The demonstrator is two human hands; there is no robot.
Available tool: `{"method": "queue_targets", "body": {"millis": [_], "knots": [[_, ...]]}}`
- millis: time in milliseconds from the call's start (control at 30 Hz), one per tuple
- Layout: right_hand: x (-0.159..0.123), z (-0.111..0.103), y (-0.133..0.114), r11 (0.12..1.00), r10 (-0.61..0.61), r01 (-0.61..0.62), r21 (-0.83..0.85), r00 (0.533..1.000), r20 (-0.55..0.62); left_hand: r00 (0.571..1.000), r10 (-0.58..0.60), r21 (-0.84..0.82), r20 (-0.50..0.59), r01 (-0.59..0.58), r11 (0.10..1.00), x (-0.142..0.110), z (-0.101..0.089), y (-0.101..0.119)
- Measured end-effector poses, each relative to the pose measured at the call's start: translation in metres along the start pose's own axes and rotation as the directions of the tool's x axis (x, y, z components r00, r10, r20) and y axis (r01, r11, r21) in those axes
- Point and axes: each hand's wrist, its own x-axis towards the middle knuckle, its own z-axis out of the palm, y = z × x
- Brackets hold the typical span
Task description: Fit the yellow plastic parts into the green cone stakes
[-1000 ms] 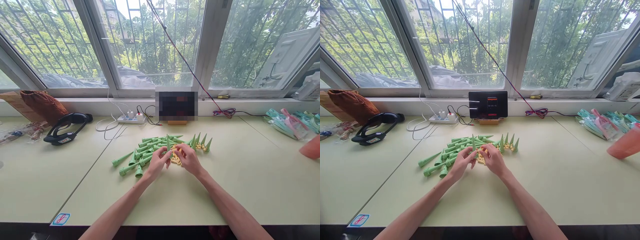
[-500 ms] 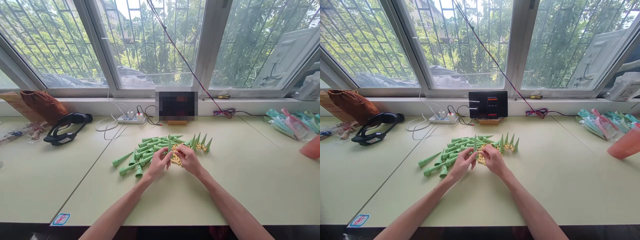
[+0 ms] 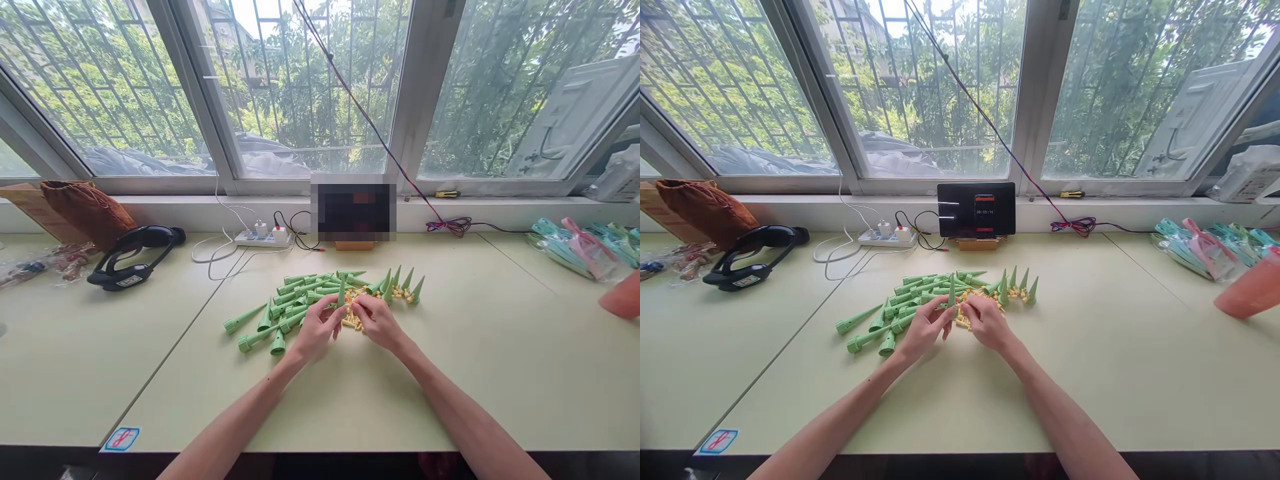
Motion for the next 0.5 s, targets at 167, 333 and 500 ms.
{"method": "queue_targets", "body": {"millis": [167, 333, 500], "knots": [[-0.0004, 0.0018, 0.0023, 1.0, 0.004, -0.004, -0.016, 1.0, 0.008, 1.0, -0.009, -0.008, 0.009, 0.009, 1.0, -0.0002, 0.001, 0.0022], [-0.0008, 0.0036, 0.0029, 0.999, 0.024, -0.023, -0.046, 1.0, 0.012, 1.0, -0.007, -0.004, 0.018, 0.007, 1.0, -0.0003, 0.0012, 0.0005], [-0.0005, 0.005, 0.0028, 0.998, 0.034, -0.033, -0.053, 0.999, 0.005, 1.0, -0.008, 0.003, 0.011, 0.008, 1.0, -0.0003, 0.0012, -0.0011]]}}
